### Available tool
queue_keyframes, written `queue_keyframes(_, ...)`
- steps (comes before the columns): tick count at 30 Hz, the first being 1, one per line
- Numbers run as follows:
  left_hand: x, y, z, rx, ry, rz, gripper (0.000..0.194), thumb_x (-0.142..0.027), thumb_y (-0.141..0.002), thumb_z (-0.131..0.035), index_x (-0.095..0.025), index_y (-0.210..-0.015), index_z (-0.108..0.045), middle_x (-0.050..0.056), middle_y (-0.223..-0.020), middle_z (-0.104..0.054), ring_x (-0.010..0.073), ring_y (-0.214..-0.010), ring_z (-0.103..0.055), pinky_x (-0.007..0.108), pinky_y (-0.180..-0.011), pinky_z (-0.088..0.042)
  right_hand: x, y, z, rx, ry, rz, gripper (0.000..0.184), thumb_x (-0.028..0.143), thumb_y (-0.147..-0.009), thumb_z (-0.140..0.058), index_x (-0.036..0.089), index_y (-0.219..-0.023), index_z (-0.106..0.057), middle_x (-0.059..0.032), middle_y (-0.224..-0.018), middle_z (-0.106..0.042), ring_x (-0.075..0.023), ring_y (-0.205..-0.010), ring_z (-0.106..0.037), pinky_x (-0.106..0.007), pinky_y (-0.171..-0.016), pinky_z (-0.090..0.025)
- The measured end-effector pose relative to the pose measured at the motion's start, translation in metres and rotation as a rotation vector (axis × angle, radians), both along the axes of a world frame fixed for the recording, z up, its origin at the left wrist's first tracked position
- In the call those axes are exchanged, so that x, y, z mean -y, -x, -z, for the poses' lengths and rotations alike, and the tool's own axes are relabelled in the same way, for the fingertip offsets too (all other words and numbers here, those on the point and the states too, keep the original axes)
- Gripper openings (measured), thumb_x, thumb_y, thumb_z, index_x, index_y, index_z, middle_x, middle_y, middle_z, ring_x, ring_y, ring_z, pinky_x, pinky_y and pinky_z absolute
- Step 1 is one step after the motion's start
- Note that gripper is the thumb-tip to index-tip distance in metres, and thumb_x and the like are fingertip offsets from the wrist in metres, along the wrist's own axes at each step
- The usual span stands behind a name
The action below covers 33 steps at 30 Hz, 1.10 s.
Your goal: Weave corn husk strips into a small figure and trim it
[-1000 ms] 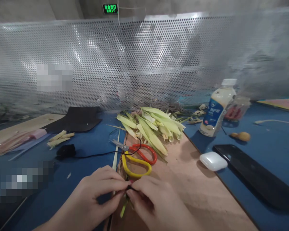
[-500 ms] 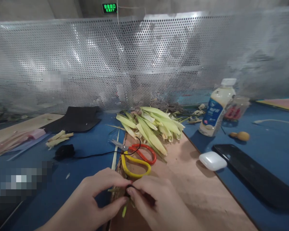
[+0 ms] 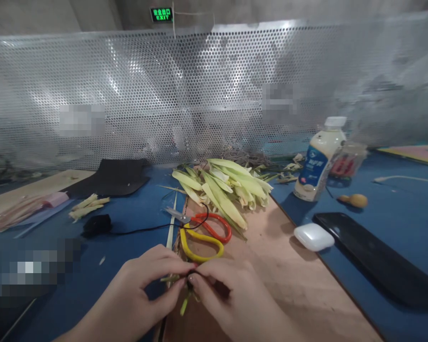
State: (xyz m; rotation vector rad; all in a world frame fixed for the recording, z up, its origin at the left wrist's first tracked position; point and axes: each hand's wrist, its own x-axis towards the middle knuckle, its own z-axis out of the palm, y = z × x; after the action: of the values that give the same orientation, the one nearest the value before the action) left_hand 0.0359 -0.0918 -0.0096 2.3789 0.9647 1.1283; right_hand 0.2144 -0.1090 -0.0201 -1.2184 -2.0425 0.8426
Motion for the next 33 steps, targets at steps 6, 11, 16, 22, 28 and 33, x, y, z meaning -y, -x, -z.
queue_keyframes(6,0.001,-0.001,-0.001,-0.002,0.022,-0.009,0.027,-0.003,-0.069,-0.056,-0.022,-0.084,-0.068,0.001,-0.078,-0.07,0.0148,-0.074,-0.064,0.025,-0.066,-0.053,0.001,-0.001,-0.002,0.011,0.004,-0.002,0.03,0.033,-0.091,-0.036,0.017,-0.078,-0.058,-0.0014,-0.073,-0.058,-0.012,-0.069,-0.052,-0.024,-0.064,-0.041)
queue_keyframes(11,0.002,-0.002,-0.002,0.028,0.158,-0.047,0.028,-0.004,-0.067,-0.055,-0.021,-0.086,-0.067,0.0,-0.077,-0.07,0.0128,-0.069,-0.064,0.023,-0.065,-0.053,0.0,0.0,-0.001,0.044,0.011,0.008,0.031,0.033,-0.091,-0.035,0.017,-0.071,-0.052,0.0,-0.067,-0.054,-0.0105,-0.064,-0.049,-0.022,-0.058,-0.038)
queue_keyframes(16,0.001,-0.004,-0.006,0.046,0.358,-0.039,0.027,-0.006,-0.068,-0.054,-0.019,-0.089,-0.066,-0.001,-0.072,-0.07,0.0119,-0.064,-0.064,0.021,-0.062,-0.052,0.0,0.001,-0.001,0.074,0.007,-0.008,0.03,0.033,-0.092,-0.033,0.017,-0.074,-0.051,-0.0005,-0.069,-0.054,-0.0104,-0.065,-0.048,-0.022,-0.058,-0.036)
queue_keyframes(22,-0.003,-0.003,-0.007,0.093,0.495,0.032,0.027,-0.008,-0.069,-0.053,-0.017,-0.091,-0.065,0.001,-0.073,-0.068,0.0128,-0.067,-0.063,0.024,-0.065,-0.051,0.0,0.001,-0.002,0.092,-0.028,0.007,0.028,0.03,-0.091,-0.035,0.017,-0.071,-0.049,0.001,-0.064,-0.051,-0.0088,-0.059,-0.044,-0.021,-0.054,-0.034)
queue_keyframes(28,-0.005,-0.001,-0.012,0.063,0.679,0.05,0.025,-0.011,-0.07,-0.054,-0.017,-0.092,-0.065,0.001,-0.079,-0.066,0.0135,-0.073,-0.06,0.025,-0.071,-0.048,0.0,0.002,-0.001,0.111,-0.056,0.014,0.026,0.026,-0.089,-0.035,0.016,-0.07,-0.051,0.0011,-0.062,-0.05,-0.0085,-0.057,-0.043,-0.02,-0.052,-0.033)
queue_keyframes(33,-0.005,0.0,-0.012,0.059,0.739,0.071,0.025,-0.011,-0.071,-0.054,-0.017,-0.093,-0.065,0.001,-0.081,-0.065,0.0144,-0.076,-0.058,0.027,-0.074,-0.045,0.001,0.003,0.001,0.102,-0.06,0.035,0.024,0.025,-0.086,-0.039,0.016,-0.066,-0.049,0.0013,-0.059,-0.049,-0.0077,-0.053,-0.042,-0.019,-0.048,-0.031)
